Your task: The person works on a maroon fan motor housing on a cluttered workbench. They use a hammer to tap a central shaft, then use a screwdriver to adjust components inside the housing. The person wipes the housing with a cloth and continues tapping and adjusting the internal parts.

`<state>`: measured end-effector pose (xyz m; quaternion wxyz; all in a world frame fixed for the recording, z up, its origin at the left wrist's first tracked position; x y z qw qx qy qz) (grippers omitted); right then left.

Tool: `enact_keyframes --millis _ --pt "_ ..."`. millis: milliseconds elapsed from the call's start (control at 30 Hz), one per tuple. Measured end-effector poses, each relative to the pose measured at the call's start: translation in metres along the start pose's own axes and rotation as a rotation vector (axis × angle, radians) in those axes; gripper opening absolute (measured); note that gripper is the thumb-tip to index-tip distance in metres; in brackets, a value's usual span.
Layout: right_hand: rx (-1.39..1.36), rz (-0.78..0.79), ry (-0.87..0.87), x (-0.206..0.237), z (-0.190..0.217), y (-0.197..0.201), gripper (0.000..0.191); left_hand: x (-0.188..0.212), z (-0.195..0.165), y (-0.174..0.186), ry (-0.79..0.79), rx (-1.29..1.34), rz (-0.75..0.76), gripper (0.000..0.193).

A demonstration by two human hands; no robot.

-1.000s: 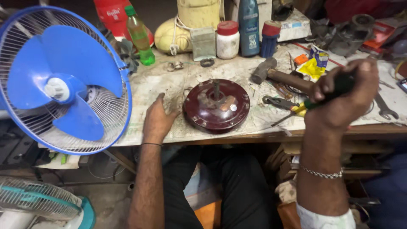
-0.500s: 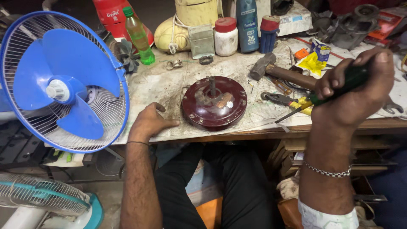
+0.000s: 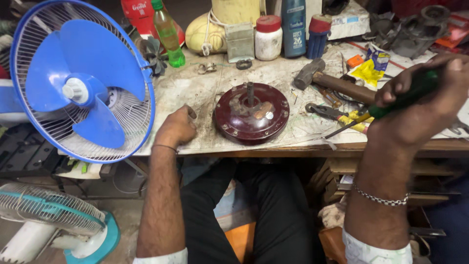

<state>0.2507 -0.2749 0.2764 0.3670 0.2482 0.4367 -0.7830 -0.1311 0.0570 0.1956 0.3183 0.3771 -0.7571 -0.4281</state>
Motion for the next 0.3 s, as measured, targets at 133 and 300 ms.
enact_keyframes --millis 133,300 --pt "0.151 0.027 0.09 -0.005 -0.002 -0.012 0.041 0.027 -0.06 0.026 -0.284 0.259 -0.342 0.029" --pt "0.365 0.135 0.018 -0.007 -0.024 -0.052 0.068 0.041 -0.138 0.031 -0.433 0.354 -0.524 0.021"
Point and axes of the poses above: each hand's wrist, its own x-axis away from the middle knuckle, its own y-axis out of the back of the hand, z = x × y, the point moved 10 cm from there along -x, towards the middle knuckle, and after that the axes turned 11 degrees about z, right-handed, at the moved point
